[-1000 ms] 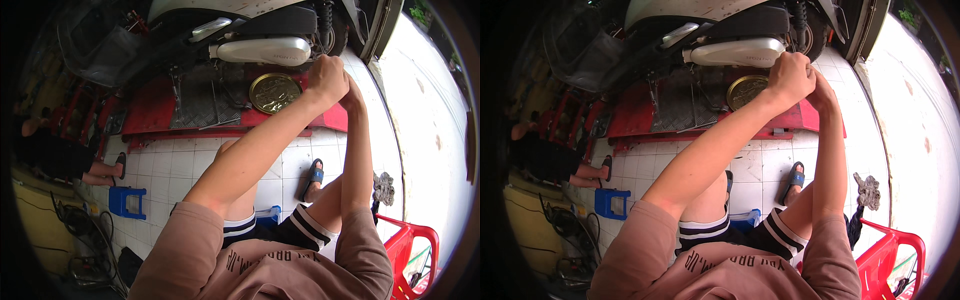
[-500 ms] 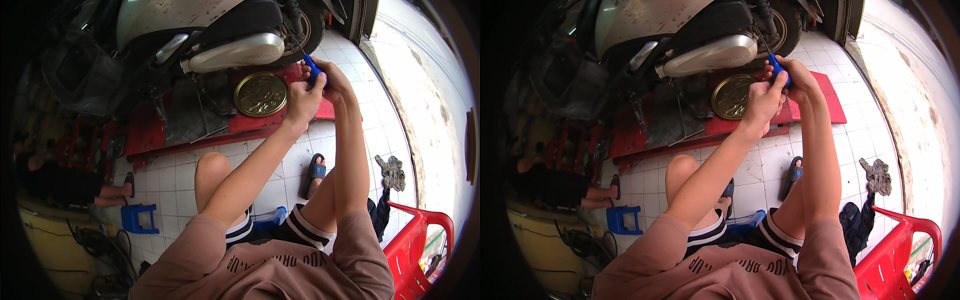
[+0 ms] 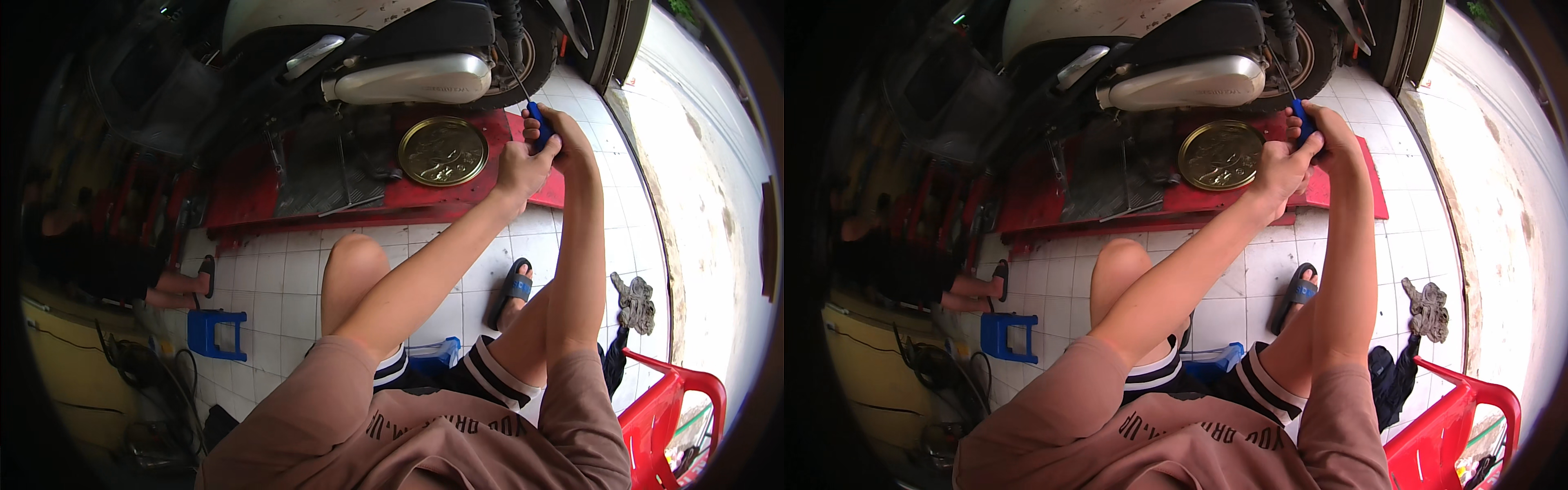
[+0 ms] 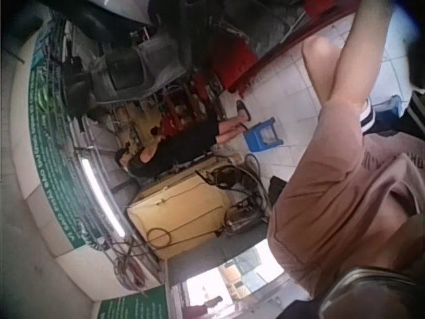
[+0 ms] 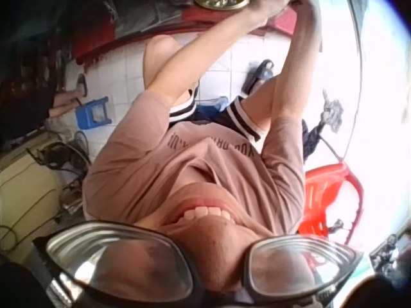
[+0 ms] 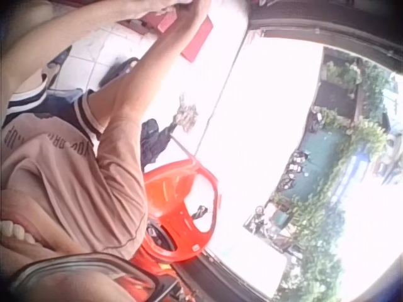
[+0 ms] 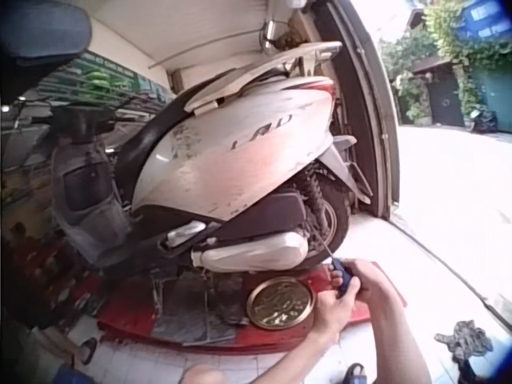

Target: The person is working on the engine area of a white scooter, using a T-handle wrench to loosen a bolt and a screwdriver to adjust components. A metal tray is placed underneath to catch fluids. The person switches between tools and positions while seated on a low stool.

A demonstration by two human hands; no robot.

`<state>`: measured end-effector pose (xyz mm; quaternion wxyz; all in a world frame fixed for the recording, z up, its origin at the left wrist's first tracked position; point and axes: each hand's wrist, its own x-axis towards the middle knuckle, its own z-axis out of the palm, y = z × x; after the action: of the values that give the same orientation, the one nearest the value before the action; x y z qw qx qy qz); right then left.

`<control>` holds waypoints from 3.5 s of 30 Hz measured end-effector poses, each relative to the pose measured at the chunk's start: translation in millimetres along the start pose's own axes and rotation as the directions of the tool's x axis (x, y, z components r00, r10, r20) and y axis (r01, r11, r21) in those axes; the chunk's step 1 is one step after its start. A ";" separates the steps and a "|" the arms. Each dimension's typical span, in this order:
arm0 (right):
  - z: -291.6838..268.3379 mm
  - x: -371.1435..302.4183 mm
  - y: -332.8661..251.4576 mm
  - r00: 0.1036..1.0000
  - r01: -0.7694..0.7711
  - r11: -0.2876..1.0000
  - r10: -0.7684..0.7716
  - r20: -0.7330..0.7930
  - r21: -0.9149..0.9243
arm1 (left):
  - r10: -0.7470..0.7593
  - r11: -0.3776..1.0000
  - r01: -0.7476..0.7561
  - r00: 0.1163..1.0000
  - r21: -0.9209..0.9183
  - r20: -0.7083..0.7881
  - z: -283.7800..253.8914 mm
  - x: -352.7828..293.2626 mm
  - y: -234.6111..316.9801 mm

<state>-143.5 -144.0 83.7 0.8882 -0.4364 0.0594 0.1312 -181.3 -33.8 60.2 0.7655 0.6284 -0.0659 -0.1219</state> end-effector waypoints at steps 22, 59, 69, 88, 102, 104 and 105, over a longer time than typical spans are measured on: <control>-8.7 -6.6 36.4 0.992 -0.020 0.896 -0.037 -0.119 -0.444 | -0.368 0.894 0.211 0.849 0.396 0.378 -58.9 -3.2 -3.8; -21.2 -6.7 27.0 0.908 -0.073 0.801 -0.192 -0.372 -0.594 | -0.088 0.427 -0.366 0.893 0.827 0.440 -197.3 91.1 -13.9; -13.3 -4.4 20.2 0.930 0.010 0.851 -0.201 -0.309 -0.525 | 0.169 0.563 -0.556 0.802 0.611 0.573 -104.3 65.2 0.4; -9.8 -6.1 19.6 0.916 0.030 0.867 -0.223 -0.334 -0.497 | 0.242 0.609 -0.573 0.792 0.548 0.560 -78.2 41.5 -7.3; -6.7 -6.7 20.5 0.911 0.017 0.881 -0.209 -0.356 -0.472 | 0.250 0.577 -0.600 0.776 0.554 0.580 -70.8 36.1 -9.5; -8.3 -6.9 20.1 0.909 0.017 0.881 -0.210 -0.359 -0.474 | 0.249 0.564 -0.610 0.769 0.557 0.589 -70.1 36.0 -8.4; -9.3 -6.8 20.1 0.909 0.016 0.880 -0.211 -0.360 -0.474 | 0.248 0.558 -0.614 0.765 0.558 0.594 -69.9 36.0 -8.0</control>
<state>-155.7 -140.8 64.3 0.7339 -0.6546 0.1811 -0.0043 -129.7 21.2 36.5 0.4186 0.7938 -0.4402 -0.0292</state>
